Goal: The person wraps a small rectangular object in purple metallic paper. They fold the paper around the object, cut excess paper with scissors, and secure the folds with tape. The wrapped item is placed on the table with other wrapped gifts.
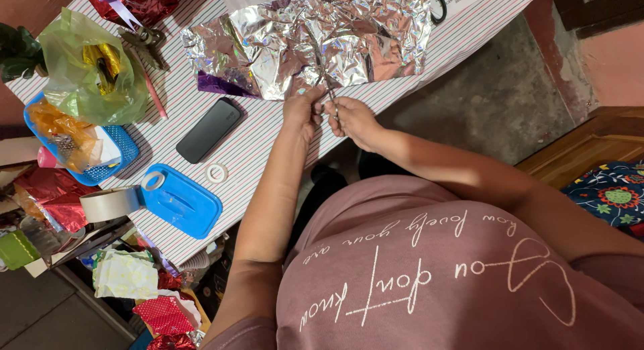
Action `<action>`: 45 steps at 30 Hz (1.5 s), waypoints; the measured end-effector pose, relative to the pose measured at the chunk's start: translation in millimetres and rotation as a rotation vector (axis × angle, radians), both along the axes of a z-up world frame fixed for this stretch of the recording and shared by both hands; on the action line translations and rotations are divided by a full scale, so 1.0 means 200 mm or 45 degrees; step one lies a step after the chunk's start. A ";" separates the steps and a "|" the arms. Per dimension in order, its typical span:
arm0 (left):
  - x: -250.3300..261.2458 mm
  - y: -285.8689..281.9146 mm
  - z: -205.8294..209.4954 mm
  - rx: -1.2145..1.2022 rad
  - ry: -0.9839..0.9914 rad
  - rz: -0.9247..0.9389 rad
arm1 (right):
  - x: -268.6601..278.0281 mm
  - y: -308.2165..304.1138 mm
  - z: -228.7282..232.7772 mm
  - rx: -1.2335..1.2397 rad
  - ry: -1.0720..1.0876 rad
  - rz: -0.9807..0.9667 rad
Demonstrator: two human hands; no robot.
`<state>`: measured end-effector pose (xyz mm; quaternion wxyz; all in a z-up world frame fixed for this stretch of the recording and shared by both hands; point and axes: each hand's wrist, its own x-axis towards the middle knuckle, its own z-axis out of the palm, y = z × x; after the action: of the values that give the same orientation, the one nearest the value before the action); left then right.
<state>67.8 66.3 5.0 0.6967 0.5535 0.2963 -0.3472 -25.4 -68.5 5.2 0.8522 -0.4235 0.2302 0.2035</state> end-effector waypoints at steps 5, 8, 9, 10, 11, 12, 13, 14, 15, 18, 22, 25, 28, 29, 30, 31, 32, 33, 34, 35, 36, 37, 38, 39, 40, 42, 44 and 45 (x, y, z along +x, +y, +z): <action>0.01 0.00 0.09 -0.046 0.000 -0.068 | 0.00 0.01 0.02 -0.063 -0.013 0.012; 0.01 -0.02 0.18 0.079 -0.036 -0.007 | 0.00 0.01 0.03 -0.063 -0.017 0.017; 0.02 -0.03 0.20 0.061 -0.048 0.015 | 0.00 0.01 0.04 -0.064 -0.014 0.018; 0.03 -0.04 0.21 0.043 -0.059 0.038 | 0.00 0.02 0.04 -0.066 -0.010 0.019; 0.04 -0.05 0.21 0.024 -0.070 0.060 | 0.01 0.02 0.04 -0.073 -0.012 0.011; 0.05 -0.06 0.19 0.025 -0.076 0.090 | 0.01 0.02 0.03 -0.080 -0.013 0.003; 0.07 -0.08 0.17 0.027 -0.081 0.121 | 0.01 0.02 0.03 -0.085 -0.014 -0.005; 0.09 -0.09 0.15 0.030 -0.086 0.151 | 0.00 0.03 0.03 -0.083 -0.022 -0.007; 0.10 -0.11 0.12 0.050 -0.078 0.173 | 0.01 0.03 0.02 -0.082 -0.030 -0.009; 0.14 -0.15 0.03 0.078 -0.064 0.223 | 0.00 0.02 0.02 -0.075 -0.052 -0.023; 0.14 -0.14 -0.03 0.066 -0.063 0.211 | 0.01 0.02 0.02 -0.044 -0.018 -0.038; 0.14 -0.14 -0.05 0.067 -0.071 0.213 | 0.03 0.02 0.03 -0.102 -0.008 -0.041; 0.14 -0.14 -0.07 0.000 -0.111 0.270 | 0.04 0.02 0.03 -0.062 -0.022 -0.067; 0.14 -0.14 -0.08 -0.032 -0.129 0.295 | 0.05 0.03 0.03 -0.088 -0.026 -0.062; 0.15 -0.14 -0.09 -0.005 -0.115 0.297 | 0.05 0.03 0.03 -0.115 -0.031 -0.058; 0.15 -0.14 -0.10 0.023 -0.101 0.299 | 0.05 0.04 0.03 -0.141 -0.034 -0.052; 0.15 -0.14 -0.11 0.052 -0.087 0.301 | 0.05 0.04 0.03 -0.149 -0.021 -0.048; 0.15 -0.14 -0.11 0.057 -0.079 0.298 | 0.06 0.04 0.03 -0.157 -0.009 -0.041; 0.15 -0.14 -0.12 0.063 -0.070 0.295 | 0.06 0.04 0.03 -0.165 0.003 -0.035; 0.15 -0.14 -0.12 0.068 -0.061 0.292 | 0.07 0.04 0.03 -0.141 -0.002 -0.050; 0.15 -0.14 -0.12 0.056 -0.072 0.287 | 0.08 0.04 0.03 -0.117 -0.007 -0.065; 0.15 -0.14 -0.12 0.043 -0.082 0.281 | 0.08 0.03 0.04 -0.093 -0.010 -0.080; 0.15 -0.14 -0.12 0.031 -0.092 0.276 | 0.10 0.02 0.04 -0.088 -0.008 -0.081; 0.15 -0.14 -0.12 0.042 -0.088 0.277 | 0.11 0.02 0.04 -0.082 -0.007 -0.082; 0.15 -0.14 -0.11 0.053 -0.084 0.278 | 0.11 0.02 0.04 -0.076 -0.005 -0.082; 0.15 -0.14 -0.10 0.062 -0.082 0.276 | 0.12 0.03 0.04 -0.128 0.001 -0.065; 0.15 -0.13 -0.09 0.055 -0.083 0.264 | 0.13 0.03 0.04 -0.160 0.003 -0.060; 0.15 -0.13 -0.08 0.048 -0.070 0.256 | 0.13 0.03 0.04 -0.166 0.001 -0.063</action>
<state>97.5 40.3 -11.7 0.7255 0.5431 0.3375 -0.2546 0.3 -62.3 13.4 0.8276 -0.4720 0.2538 0.1672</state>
